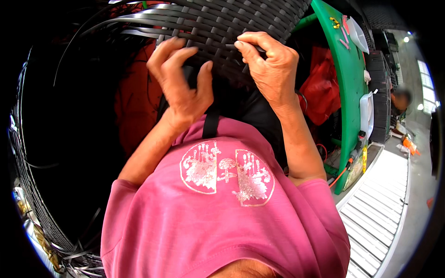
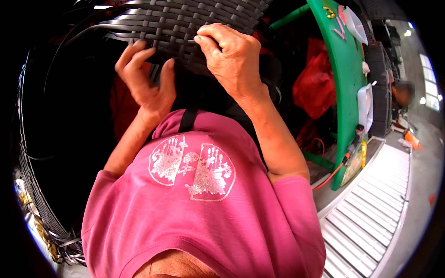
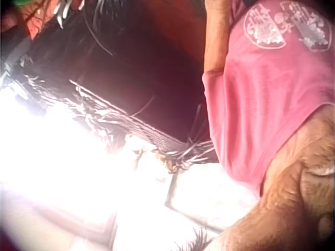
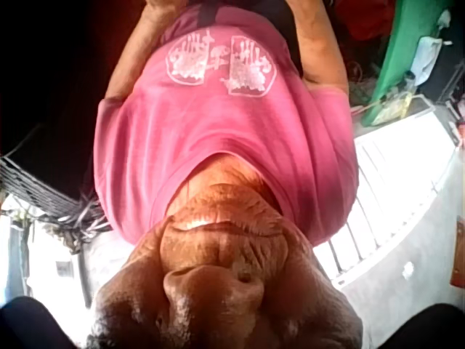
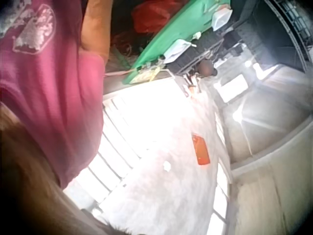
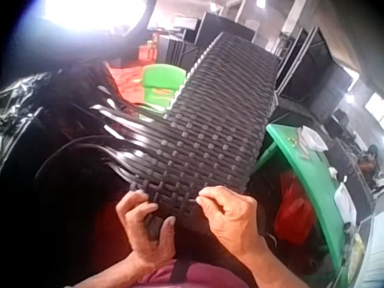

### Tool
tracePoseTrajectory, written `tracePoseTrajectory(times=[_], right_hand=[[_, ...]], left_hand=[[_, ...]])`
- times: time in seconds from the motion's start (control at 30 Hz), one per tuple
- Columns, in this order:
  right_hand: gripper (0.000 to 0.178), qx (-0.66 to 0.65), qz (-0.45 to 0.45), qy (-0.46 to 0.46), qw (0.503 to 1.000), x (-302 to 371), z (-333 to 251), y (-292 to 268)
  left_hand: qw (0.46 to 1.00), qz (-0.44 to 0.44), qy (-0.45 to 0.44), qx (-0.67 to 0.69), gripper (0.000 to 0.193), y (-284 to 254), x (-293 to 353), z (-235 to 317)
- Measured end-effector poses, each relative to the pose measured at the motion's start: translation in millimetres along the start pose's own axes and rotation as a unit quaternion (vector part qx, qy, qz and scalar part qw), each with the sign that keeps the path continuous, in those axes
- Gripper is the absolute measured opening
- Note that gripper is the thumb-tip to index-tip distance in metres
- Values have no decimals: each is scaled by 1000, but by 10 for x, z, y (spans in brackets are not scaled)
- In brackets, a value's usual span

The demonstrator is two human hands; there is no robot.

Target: The person weaves black plastic strips into a furniture frame by hand, pulling the strips through the existing weave and tucking the ends into the frame.

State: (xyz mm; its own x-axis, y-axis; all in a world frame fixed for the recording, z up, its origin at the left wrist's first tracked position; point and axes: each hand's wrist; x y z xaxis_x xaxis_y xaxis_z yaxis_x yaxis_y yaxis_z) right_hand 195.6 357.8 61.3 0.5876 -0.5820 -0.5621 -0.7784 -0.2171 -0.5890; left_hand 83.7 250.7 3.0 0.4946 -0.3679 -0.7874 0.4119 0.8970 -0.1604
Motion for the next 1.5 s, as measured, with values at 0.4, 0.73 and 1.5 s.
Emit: tracePoseTrajectory(times=[0.4, 0.73, 1.5], right_hand=[[16, -73, -62, 114, 989, 29, -193, -147], [22, -151, -114, 295, 936, 79, -503, -496], [30, -56, -322, 424, 844, -377, -437, -410]], left_hand=[[442, 34, -560, 700, 17, 273, 17, -62], [431, -20, -565, 703, 10, 349, 27, -190], [403, -33, -539, 739, 9, 350, 53, -267]])
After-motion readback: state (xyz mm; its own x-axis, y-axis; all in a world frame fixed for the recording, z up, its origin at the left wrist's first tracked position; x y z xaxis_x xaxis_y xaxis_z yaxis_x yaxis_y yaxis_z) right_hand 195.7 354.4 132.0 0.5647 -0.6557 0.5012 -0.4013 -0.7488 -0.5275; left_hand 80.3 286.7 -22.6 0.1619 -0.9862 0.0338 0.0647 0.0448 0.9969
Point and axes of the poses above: each hand's wrist, its own x-axis away from the middle knuckle, its own y-axis out of the palm, z = x × y, and after that the axes turned 1 degree about x, right-handed
